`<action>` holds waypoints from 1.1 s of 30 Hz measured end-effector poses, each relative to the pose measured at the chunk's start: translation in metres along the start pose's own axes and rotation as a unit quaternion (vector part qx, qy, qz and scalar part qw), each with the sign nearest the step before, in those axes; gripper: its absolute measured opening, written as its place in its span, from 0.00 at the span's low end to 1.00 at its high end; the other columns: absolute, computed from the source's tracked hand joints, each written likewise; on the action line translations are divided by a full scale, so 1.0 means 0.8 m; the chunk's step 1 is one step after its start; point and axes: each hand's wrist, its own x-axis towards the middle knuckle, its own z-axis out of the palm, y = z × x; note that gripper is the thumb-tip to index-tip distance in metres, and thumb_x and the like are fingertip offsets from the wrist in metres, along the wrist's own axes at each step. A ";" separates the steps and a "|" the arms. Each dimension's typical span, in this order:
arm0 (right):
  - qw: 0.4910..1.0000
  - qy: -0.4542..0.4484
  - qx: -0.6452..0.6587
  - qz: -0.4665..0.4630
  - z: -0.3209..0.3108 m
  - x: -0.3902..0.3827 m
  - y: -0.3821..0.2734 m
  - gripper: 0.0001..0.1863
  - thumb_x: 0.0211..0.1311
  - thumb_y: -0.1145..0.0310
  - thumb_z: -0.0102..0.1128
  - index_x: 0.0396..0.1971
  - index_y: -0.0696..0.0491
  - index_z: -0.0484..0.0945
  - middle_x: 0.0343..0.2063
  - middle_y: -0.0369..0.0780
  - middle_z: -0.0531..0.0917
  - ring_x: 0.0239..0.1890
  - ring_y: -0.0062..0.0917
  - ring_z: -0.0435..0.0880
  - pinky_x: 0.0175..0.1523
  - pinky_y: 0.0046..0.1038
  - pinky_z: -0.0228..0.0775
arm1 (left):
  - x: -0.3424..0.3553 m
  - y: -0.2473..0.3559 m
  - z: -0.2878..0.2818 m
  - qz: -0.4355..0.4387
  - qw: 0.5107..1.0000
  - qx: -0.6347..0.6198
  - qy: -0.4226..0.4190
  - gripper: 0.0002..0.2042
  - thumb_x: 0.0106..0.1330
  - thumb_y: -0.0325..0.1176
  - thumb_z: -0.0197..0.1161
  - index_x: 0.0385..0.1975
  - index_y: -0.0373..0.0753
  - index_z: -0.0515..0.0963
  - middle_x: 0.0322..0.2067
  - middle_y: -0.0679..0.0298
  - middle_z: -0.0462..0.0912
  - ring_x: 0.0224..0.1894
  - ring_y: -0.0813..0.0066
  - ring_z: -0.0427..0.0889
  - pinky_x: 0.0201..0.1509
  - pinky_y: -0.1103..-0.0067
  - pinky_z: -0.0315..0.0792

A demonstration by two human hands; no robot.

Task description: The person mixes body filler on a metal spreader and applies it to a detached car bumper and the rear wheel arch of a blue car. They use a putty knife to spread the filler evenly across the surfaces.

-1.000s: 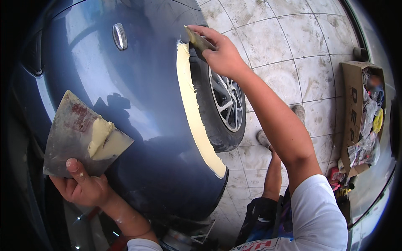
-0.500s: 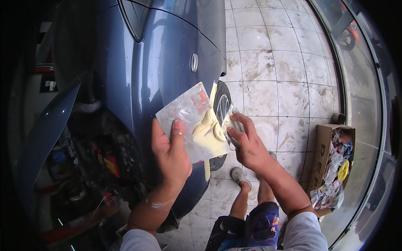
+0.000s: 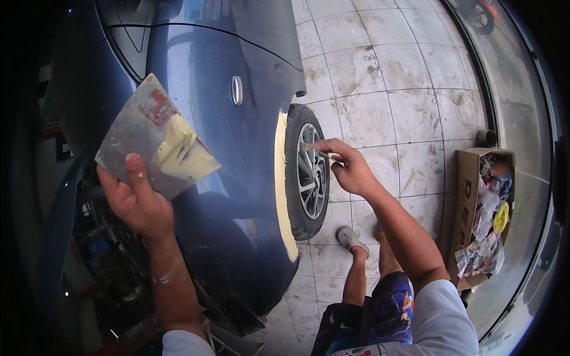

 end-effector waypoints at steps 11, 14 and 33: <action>0.987 0.136 -0.065 -0.050 0.097 0.092 0.136 0.39 0.48 0.93 0.54 0.61 0.47 0.85 0.58 0.39 0.82 0.60 0.37 0.83 0.66 0.32 0.74 | 0.035 -0.060 -0.024 0.187 0.951 0.240 0.063 0.20 0.76 0.34 0.67 0.57 0.24 0.75 0.46 0.50 0.88 0.45 0.69 0.88 0.47 0.78 0.85; 0.993 0.082 -0.077 -0.036 0.054 0.074 0.135 0.39 0.49 0.94 0.49 0.62 0.49 0.83 0.59 0.42 0.82 0.62 0.36 0.81 0.69 0.31 0.72 | 0.038 -0.058 -0.022 0.171 0.957 0.218 0.086 0.21 0.76 0.35 0.68 0.58 0.24 0.75 0.47 0.49 0.88 0.46 0.67 0.89 0.48 0.77 0.87; 0.994 0.044 -0.067 -0.074 0.049 0.160 0.091 0.43 0.48 0.90 0.46 0.68 0.46 0.78 0.59 0.42 0.81 0.63 0.36 0.80 0.68 0.35 0.74 | 0.037 -0.050 -0.013 0.144 0.966 0.192 0.092 0.24 0.73 0.35 0.72 0.60 0.23 0.76 0.44 0.52 0.89 0.44 0.72 0.86 0.47 0.77 0.82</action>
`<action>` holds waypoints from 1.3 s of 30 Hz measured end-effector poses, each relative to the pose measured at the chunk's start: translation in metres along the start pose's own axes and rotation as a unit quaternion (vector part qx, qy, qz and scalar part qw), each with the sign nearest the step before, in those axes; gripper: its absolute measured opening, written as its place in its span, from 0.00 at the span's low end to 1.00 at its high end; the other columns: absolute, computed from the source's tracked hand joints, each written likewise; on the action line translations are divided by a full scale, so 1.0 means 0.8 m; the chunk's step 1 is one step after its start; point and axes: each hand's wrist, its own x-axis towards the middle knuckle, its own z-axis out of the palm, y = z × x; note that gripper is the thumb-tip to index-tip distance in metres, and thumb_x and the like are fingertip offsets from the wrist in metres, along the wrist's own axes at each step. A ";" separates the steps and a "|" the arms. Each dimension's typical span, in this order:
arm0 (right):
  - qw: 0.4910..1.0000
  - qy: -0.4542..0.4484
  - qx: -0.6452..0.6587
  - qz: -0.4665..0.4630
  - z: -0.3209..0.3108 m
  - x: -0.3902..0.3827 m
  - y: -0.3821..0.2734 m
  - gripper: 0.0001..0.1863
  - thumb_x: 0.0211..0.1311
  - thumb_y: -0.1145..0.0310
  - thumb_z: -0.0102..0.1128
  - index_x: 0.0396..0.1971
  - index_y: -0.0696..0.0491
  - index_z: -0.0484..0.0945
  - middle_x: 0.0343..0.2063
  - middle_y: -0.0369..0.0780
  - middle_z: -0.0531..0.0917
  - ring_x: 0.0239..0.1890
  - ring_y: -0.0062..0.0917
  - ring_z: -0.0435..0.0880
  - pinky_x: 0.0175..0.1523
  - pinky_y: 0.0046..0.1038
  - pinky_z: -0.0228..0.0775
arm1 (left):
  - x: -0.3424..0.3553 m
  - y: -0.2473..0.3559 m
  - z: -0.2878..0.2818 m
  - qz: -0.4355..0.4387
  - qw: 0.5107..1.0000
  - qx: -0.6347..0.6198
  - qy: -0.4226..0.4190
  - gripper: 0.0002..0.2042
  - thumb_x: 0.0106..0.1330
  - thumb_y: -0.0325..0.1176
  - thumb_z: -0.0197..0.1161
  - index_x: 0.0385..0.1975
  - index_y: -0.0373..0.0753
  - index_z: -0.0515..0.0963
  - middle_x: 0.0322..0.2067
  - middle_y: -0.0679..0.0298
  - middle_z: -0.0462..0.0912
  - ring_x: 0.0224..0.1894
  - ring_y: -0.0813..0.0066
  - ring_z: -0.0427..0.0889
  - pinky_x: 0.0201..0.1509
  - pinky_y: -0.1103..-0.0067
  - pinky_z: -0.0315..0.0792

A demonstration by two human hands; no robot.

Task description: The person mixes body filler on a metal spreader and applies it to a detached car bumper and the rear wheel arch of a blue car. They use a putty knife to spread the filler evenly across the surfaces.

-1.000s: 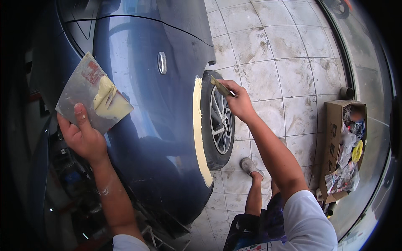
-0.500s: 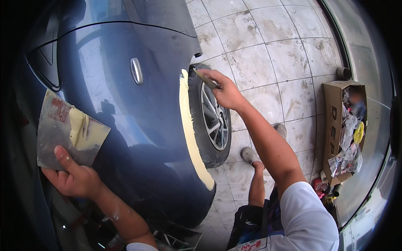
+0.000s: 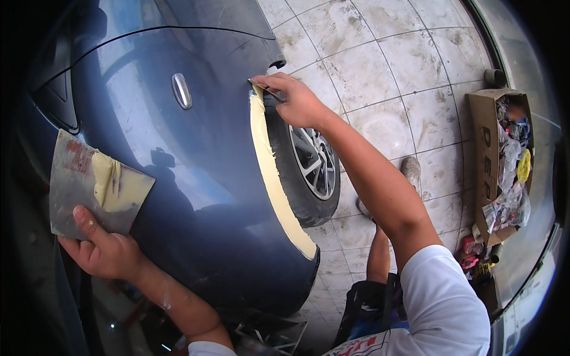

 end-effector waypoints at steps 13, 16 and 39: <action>0.999 -0.003 -0.025 -0.035 0.013 -0.047 -0.023 0.44 0.47 0.86 0.51 0.69 0.41 0.77 0.62 0.41 0.76 0.65 0.36 0.77 0.65 0.37 0.73 | 0.001 -0.001 -0.001 0.018 0.999 0.038 -0.033 0.22 0.75 0.39 0.70 0.57 0.26 0.78 0.46 0.53 0.89 0.44 0.74 0.88 0.46 0.81 0.82; 0.998 0.006 -0.030 -0.061 0.018 -0.058 -0.025 0.44 0.46 0.86 0.52 0.68 0.42 0.77 0.61 0.42 0.76 0.65 0.39 0.77 0.66 0.38 0.72 | 0.000 0.000 -0.002 0.039 0.996 0.071 -0.034 0.21 0.75 0.39 0.70 0.55 0.26 0.80 0.46 0.55 0.89 0.44 0.75 0.87 0.46 0.81 0.82; 0.994 -0.006 0.010 -0.111 0.042 -0.158 -0.046 0.45 0.44 0.89 0.54 0.68 0.43 0.79 0.56 0.42 0.73 0.61 0.37 0.77 0.65 0.34 0.73 | -0.002 0.006 0.005 0.074 0.995 0.023 -0.064 0.19 0.76 0.38 0.69 0.53 0.26 0.81 0.45 0.58 0.90 0.43 0.76 0.87 0.47 0.82 0.82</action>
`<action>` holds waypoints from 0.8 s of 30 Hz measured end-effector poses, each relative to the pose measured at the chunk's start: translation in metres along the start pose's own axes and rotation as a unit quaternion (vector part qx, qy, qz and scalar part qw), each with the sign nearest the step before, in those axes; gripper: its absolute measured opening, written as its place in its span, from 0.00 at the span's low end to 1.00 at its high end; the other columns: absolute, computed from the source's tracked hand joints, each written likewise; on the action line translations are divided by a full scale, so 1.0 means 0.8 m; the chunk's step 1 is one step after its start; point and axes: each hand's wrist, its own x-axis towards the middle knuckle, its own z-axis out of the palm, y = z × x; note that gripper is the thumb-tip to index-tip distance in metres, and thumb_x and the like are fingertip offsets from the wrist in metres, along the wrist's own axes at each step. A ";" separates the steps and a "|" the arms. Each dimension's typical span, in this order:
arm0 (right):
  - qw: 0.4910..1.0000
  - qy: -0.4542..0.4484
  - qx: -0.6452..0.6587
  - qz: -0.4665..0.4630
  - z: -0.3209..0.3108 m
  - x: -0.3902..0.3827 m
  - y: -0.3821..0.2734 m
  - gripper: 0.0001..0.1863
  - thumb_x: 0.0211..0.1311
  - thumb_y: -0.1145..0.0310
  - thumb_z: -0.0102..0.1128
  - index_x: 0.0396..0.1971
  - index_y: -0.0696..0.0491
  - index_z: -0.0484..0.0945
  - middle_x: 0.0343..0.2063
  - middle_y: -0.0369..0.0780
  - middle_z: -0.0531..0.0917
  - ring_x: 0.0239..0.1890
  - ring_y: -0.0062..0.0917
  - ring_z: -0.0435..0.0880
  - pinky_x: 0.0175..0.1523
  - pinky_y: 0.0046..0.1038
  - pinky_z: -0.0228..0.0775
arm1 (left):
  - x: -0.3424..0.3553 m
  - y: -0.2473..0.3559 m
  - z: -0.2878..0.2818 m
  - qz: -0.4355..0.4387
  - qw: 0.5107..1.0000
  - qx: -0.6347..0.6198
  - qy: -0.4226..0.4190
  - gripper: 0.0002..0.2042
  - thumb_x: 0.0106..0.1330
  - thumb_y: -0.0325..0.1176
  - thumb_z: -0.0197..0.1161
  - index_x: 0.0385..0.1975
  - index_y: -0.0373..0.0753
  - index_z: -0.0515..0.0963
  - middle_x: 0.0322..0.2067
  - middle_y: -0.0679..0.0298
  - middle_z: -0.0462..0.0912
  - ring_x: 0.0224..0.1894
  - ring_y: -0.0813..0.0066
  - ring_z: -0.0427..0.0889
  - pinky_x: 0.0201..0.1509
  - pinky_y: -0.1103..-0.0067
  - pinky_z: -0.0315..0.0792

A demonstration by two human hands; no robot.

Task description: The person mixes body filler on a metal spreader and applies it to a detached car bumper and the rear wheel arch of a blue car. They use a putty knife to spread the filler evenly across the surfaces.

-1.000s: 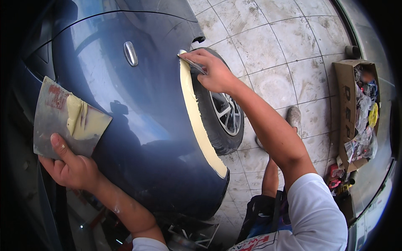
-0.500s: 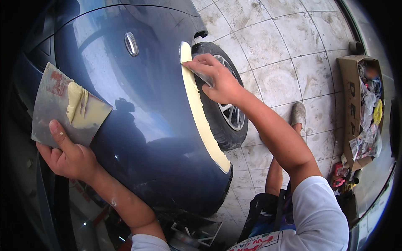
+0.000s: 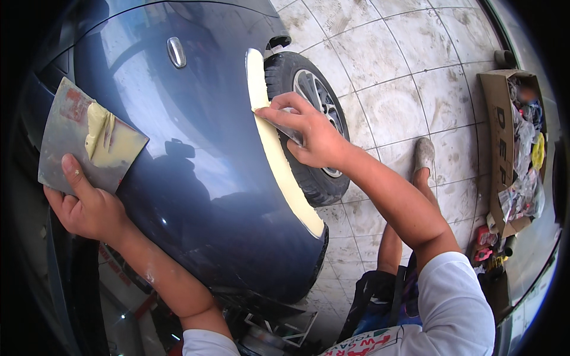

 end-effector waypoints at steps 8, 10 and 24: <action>0.999 0.000 -0.026 -0.033 0.009 -0.037 -0.010 0.45 0.44 0.88 0.57 0.67 0.43 0.80 0.56 0.43 0.75 0.59 0.40 0.78 0.62 0.35 0.74 | -0.001 -0.002 0.001 0.013 1.000 0.009 0.005 0.19 0.76 0.40 0.69 0.52 0.26 0.83 0.45 0.59 0.90 0.43 0.76 0.88 0.48 0.82 0.82; 0.999 -0.002 -0.023 -0.042 0.011 -0.046 -0.012 0.44 0.44 0.88 0.58 0.67 0.44 0.80 0.56 0.44 0.75 0.60 0.41 0.77 0.64 0.36 0.74 | 0.000 -0.003 0.002 -0.001 1.000 0.001 0.015 0.19 0.75 0.40 0.69 0.51 0.26 0.84 0.45 0.60 0.90 0.43 0.76 0.88 0.48 0.82 0.81; 0.997 -0.028 -0.016 -0.068 0.028 -0.120 -0.016 0.43 0.44 0.84 0.67 0.67 0.43 0.80 0.57 0.47 0.76 0.61 0.45 0.77 0.69 0.42 0.70 | 0.005 -0.008 0.000 0.053 0.998 0.022 0.006 0.20 0.74 0.39 0.71 0.53 0.26 0.82 0.44 0.56 0.90 0.42 0.75 0.88 0.48 0.81 0.82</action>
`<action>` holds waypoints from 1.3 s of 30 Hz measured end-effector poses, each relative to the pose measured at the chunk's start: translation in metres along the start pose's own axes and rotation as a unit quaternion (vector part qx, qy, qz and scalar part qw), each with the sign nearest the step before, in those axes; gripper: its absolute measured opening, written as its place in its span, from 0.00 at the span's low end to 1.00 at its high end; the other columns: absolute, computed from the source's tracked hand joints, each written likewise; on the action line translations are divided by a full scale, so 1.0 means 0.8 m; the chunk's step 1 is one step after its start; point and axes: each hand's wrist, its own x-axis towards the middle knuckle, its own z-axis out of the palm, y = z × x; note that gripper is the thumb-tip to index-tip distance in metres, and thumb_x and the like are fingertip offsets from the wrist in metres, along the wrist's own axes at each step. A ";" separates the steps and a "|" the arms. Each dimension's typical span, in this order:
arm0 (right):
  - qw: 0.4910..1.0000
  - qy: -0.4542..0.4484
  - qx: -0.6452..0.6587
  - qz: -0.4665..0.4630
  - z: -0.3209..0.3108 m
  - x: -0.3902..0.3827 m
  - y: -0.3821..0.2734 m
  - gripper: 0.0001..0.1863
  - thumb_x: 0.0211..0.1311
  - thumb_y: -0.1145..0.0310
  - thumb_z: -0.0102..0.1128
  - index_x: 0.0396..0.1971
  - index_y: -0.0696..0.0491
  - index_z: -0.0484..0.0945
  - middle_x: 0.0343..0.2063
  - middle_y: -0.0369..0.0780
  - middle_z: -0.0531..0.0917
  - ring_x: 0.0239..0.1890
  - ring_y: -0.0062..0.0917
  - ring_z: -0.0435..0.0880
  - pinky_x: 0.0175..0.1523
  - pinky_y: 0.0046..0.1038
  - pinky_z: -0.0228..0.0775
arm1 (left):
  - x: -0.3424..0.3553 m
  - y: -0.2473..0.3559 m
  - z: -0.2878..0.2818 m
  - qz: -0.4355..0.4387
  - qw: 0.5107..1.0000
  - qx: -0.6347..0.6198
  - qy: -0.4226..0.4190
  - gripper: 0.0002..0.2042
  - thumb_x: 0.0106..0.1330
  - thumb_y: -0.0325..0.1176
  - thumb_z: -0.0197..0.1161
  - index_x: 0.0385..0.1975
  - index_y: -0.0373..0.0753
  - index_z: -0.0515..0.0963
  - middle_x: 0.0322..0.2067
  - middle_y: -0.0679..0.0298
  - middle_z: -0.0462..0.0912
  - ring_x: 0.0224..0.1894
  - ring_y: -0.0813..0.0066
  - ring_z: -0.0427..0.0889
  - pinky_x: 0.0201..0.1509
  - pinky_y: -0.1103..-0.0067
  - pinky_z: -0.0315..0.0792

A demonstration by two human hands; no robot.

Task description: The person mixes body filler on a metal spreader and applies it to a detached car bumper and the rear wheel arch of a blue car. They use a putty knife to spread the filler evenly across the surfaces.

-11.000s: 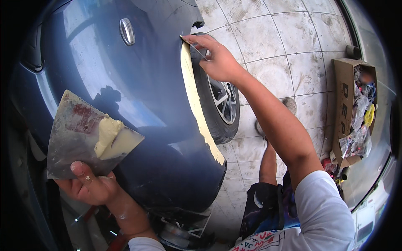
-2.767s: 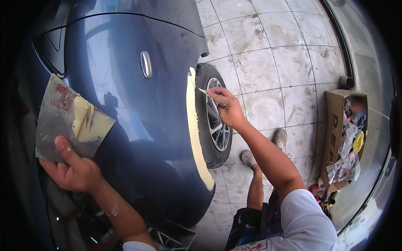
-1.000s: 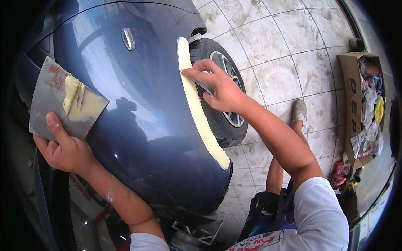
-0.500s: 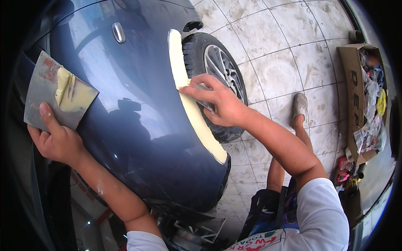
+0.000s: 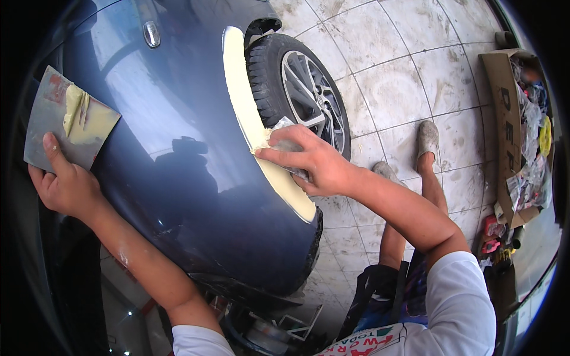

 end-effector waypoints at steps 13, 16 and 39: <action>0.998 -0.035 0.021 -0.039 0.007 -0.067 -0.005 0.42 0.39 0.81 0.70 0.63 0.43 0.83 0.55 0.44 0.77 0.61 0.43 0.77 0.65 0.43 0.70 | 0.004 -0.007 0.000 0.020 1.000 -0.002 0.007 0.19 0.72 0.35 0.73 0.53 0.25 0.81 0.44 0.54 0.88 0.39 0.72 0.87 0.42 0.77 0.85; 0.998 -0.042 0.026 -0.039 0.009 -0.080 -0.005 0.45 0.32 0.83 0.72 0.62 0.43 0.84 0.55 0.44 0.77 0.63 0.45 0.76 0.66 0.46 0.70 | 0.006 -0.010 -0.002 0.025 1.000 0.016 0.003 0.20 0.72 0.35 0.73 0.53 0.25 0.81 0.45 0.54 0.88 0.39 0.71 0.87 0.39 0.76 0.84; 0.964 -0.253 -0.045 -0.063 -0.011 -0.213 0.004 0.40 0.45 0.76 0.69 0.66 0.40 0.80 0.60 0.39 0.76 0.67 0.38 0.73 0.75 0.56 0.60 | -0.012 0.002 -0.007 -0.014 0.996 -0.078 0.030 0.18 0.74 0.34 0.69 0.53 0.23 0.78 0.46 0.50 0.86 0.41 0.63 0.88 0.46 0.73 0.86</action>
